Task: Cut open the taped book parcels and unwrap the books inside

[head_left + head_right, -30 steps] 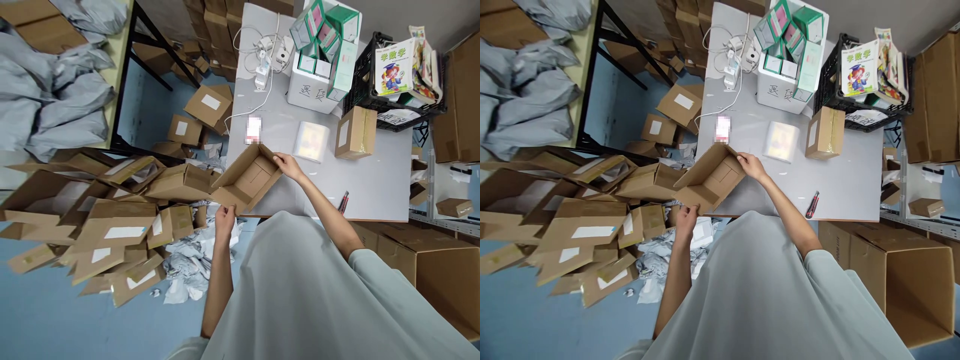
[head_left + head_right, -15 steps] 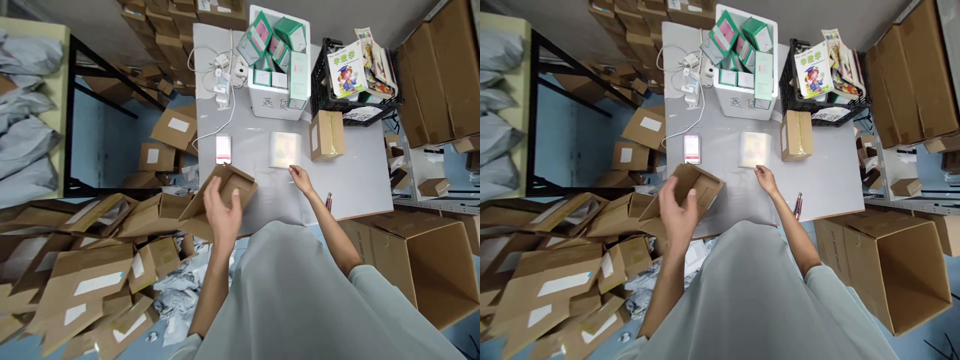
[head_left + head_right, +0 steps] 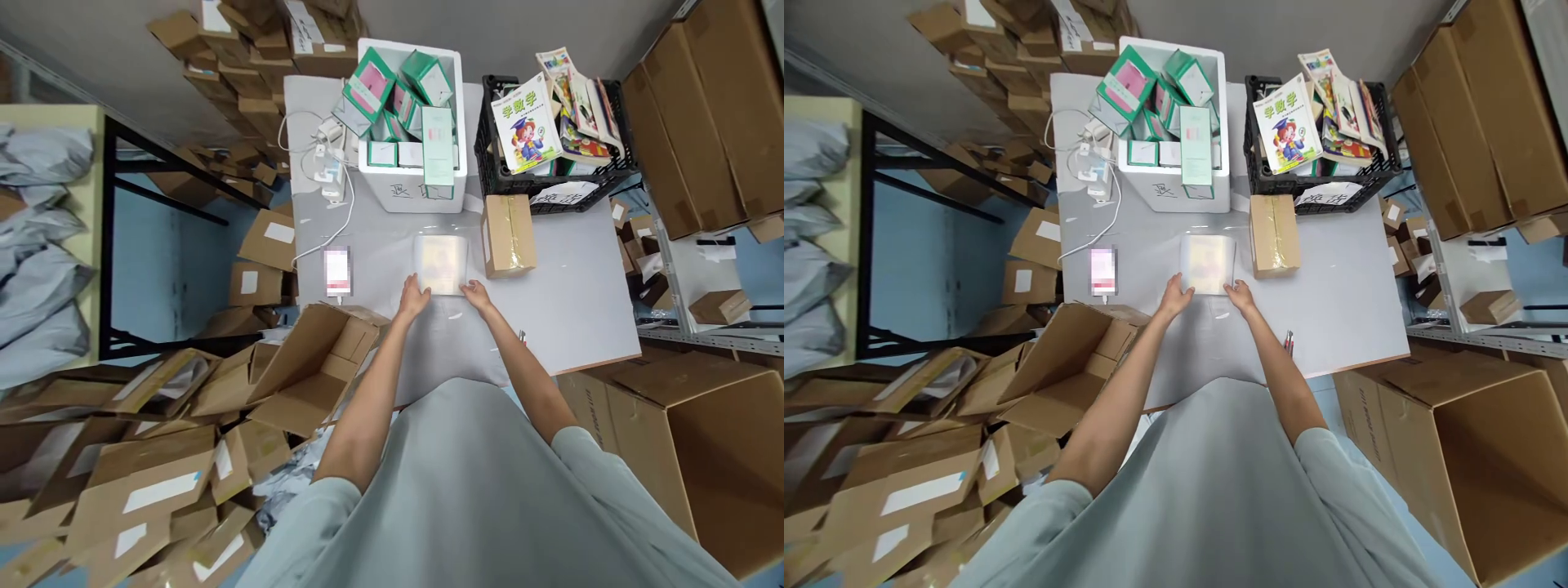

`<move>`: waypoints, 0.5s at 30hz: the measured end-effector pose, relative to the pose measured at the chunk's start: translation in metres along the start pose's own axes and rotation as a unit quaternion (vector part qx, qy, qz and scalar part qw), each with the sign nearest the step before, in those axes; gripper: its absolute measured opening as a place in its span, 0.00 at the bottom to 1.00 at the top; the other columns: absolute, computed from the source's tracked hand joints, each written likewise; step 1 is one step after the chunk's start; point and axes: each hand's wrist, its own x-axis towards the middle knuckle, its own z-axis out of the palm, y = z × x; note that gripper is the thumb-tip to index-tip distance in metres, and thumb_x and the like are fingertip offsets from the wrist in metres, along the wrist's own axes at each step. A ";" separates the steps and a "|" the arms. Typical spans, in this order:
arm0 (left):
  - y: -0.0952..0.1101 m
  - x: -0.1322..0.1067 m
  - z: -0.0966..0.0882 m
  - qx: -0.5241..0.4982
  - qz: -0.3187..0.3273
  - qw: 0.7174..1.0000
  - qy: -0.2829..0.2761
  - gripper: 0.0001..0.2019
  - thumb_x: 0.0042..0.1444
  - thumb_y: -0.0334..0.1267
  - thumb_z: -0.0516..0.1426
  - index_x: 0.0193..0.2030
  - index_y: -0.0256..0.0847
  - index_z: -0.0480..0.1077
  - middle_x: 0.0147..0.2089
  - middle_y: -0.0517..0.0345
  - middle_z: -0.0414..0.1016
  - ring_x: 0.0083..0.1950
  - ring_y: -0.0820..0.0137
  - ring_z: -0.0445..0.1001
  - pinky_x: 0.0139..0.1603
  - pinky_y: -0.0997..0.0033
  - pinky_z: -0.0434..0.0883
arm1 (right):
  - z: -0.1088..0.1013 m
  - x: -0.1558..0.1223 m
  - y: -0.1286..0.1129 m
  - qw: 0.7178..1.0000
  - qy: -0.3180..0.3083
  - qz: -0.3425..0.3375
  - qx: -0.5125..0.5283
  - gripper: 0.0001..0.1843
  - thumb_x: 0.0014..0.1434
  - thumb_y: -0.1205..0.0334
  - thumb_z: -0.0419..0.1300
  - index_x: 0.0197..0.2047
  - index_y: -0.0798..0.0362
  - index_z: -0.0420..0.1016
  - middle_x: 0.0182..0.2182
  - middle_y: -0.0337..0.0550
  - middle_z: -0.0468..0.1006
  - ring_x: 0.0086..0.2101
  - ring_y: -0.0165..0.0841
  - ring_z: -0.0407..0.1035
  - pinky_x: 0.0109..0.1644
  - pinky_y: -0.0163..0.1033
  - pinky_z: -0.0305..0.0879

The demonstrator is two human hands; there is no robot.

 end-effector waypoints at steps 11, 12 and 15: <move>-0.043 0.012 0.020 -0.078 -0.068 0.993 -0.063 0.34 0.50 0.38 0.75 0.65 0.37 0.75 0.64 0.36 0.83 0.69 0.48 0.79 0.71 0.52 0.74 | 0.041 0.020 0.017 0.998 -0.038 -0.012 0.052 0.09 0.64 0.58 0.66 0.44 0.54 0.82 0.38 0.51 0.88 0.41 0.43 0.84 0.51 0.47 0.81; -0.047 0.008 0.026 -0.083 -0.070 0.992 -0.067 0.35 0.51 0.39 0.74 0.66 0.37 0.74 0.65 0.34 0.82 0.70 0.47 0.78 0.71 0.51 0.74 | 0.042 0.016 0.022 0.998 -0.039 -0.017 0.051 0.08 0.63 0.59 0.66 0.43 0.53 0.81 0.36 0.50 0.88 0.39 0.42 0.84 0.49 0.47 0.82; -0.061 -0.011 0.048 -0.099 -0.062 0.990 -0.077 0.33 0.54 0.38 0.72 0.67 0.36 0.74 0.69 0.34 0.79 0.73 0.47 0.76 0.73 0.50 0.71 | 0.038 0.004 0.045 0.998 -0.028 -0.038 0.031 0.08 0.63 0.60 0.61 0.41 0.52 0.81 0.35 0.48 0.87 0.36 0.42 0.84 0.46 0.47 0.82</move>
